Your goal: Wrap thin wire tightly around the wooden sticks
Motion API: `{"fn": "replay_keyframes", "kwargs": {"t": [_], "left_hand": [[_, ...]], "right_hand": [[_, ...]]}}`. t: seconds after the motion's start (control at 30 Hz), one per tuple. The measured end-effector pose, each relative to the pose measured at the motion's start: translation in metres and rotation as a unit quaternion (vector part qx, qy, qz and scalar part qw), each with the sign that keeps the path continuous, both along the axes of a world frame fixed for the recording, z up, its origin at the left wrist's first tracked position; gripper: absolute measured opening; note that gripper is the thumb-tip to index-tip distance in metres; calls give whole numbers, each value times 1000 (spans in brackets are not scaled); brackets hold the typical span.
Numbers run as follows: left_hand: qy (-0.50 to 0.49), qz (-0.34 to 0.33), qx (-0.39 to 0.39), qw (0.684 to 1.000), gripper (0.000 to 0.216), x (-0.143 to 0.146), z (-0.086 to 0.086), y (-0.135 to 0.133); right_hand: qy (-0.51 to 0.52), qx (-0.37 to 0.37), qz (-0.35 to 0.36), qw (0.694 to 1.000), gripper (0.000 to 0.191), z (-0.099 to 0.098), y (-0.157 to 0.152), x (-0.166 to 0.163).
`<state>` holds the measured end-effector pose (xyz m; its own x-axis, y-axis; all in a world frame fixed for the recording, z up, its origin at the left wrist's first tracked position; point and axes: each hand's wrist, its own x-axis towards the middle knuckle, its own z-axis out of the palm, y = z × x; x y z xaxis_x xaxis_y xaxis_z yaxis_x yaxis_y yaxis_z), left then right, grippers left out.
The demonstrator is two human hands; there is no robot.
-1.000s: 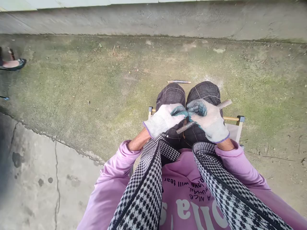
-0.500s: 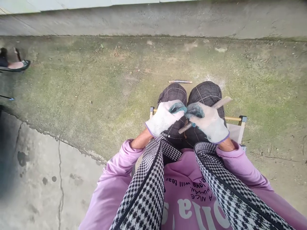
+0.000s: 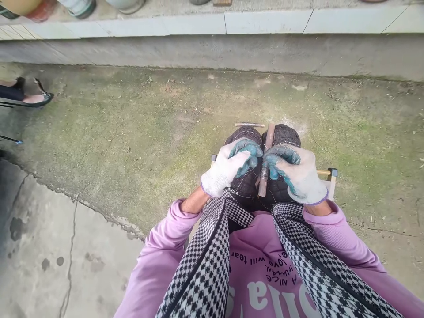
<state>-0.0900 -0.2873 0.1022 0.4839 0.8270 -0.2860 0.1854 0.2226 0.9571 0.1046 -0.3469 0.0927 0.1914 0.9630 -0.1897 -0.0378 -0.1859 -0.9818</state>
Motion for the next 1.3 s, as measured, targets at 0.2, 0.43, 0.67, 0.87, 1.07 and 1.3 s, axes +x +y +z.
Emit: {"fn": "replay_keyframes", "kwargs": {"t": [0.2, 0.43, 0.67, 0.87, 1.07, 1.3], "left_hand": [[43, 32, 62, 997, 27, -1, -12, -2], [56, 45, 82, 994, 25, 1, -13, -3], [73, 25, 89, 993, 28, 0, -11, -5], [69, 69, 98, 990, 22, 4, -19, -7], [44, 81, 89, 992, 18, 8, -22, -9], [17, 62, -9, 998, 29, 9, -31, -6]], "right_hand": [[-16, -5, 49, 999, 12, -9, 3, -2], [-84, -9, 72, 994, 12, -28, 11, 1], [-159, -3, 84, 984, 11, -21, 12, 3], [-212, -3, 86, 973, 8, -13, 10, -2], [-145, 3, -6, 989, 16, -14, 4, -5], [3, 9, -83, 997, 15, -24, 9, -9]]}}
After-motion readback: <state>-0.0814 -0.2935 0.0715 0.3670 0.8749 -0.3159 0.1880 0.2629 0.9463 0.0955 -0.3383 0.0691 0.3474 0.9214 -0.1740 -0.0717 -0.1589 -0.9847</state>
